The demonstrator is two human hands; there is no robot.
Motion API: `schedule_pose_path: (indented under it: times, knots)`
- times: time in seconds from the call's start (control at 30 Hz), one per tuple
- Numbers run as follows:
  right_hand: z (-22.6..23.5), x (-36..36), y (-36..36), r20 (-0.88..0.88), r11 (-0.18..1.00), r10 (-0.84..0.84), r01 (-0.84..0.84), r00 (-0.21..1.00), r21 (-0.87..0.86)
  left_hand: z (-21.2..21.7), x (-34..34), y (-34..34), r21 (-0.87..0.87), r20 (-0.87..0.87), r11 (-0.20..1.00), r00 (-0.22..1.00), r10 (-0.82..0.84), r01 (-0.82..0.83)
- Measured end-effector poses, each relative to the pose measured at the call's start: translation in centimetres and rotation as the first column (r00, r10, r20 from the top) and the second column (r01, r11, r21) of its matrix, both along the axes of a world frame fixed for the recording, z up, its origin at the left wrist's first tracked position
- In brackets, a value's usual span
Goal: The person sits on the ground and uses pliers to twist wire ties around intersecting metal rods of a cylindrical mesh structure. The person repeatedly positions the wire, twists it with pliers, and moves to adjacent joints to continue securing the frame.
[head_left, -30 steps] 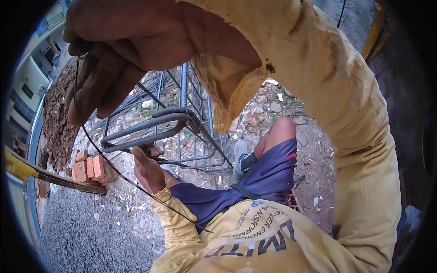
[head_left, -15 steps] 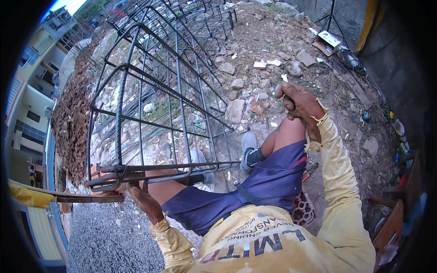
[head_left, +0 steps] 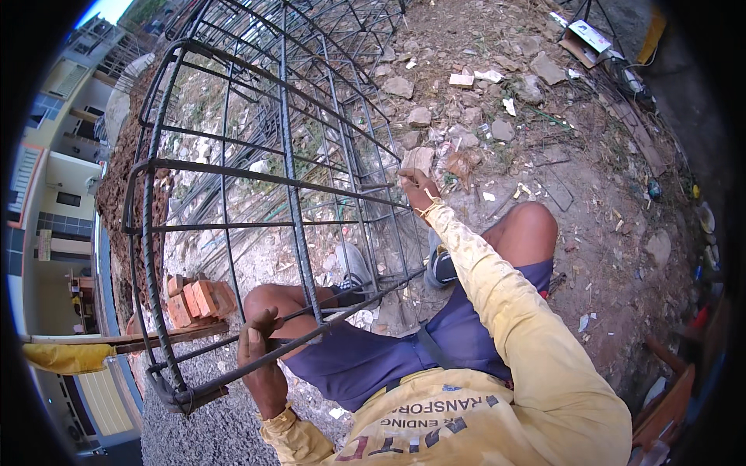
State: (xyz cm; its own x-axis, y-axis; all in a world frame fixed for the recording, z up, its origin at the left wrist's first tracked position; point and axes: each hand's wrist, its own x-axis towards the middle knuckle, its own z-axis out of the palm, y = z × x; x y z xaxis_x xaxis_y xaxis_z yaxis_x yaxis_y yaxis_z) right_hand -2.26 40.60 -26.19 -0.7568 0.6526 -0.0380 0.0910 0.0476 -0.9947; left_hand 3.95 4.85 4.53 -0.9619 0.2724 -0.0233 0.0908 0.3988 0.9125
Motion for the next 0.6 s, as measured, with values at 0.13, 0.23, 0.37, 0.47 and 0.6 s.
schedule_pose_path:
  times: [0.13,0.23,0.37,0.47,0.6]
  knots:
    - [-5.3,-1.7,-0.2,-0.165,0.992,0.125,-0.118,0.978,0.051,3.1,-2.2,1.6,-0.063,0.290,0.993,0.954,-0.079,0.101]
    - [-5.1,-2.1,-1.8,-0.156,0.983,0.165,-0.175,0.974,-0.052,3.5,-3.9,3.1,-0.089,0.275,0.981,0.951,-0.145,0.175]
    - [-6.2,-2.1,-1.1,-0.100,0.988,0.154,-0.154,0.983,0.004,2.4,-7.5,8.1,-0.162,0.326,0.929,0.907,-0.267,0.331]
    - [-5.5,-3.1,-1.2,-0.084,0.985,0.033,-0.018,0.996,0.171,0.4,-10.1,11.5,-0.206,0.429,0.886,0.852,-0.300,0.416]
    - [-6.3,-3.7,0.0,-0.066,0.990,0.029,-0.019,0.997,0.140,-2.6,-12.9,16.2,-0.346,0.493,0.771,0.803,-0.335,0.535]
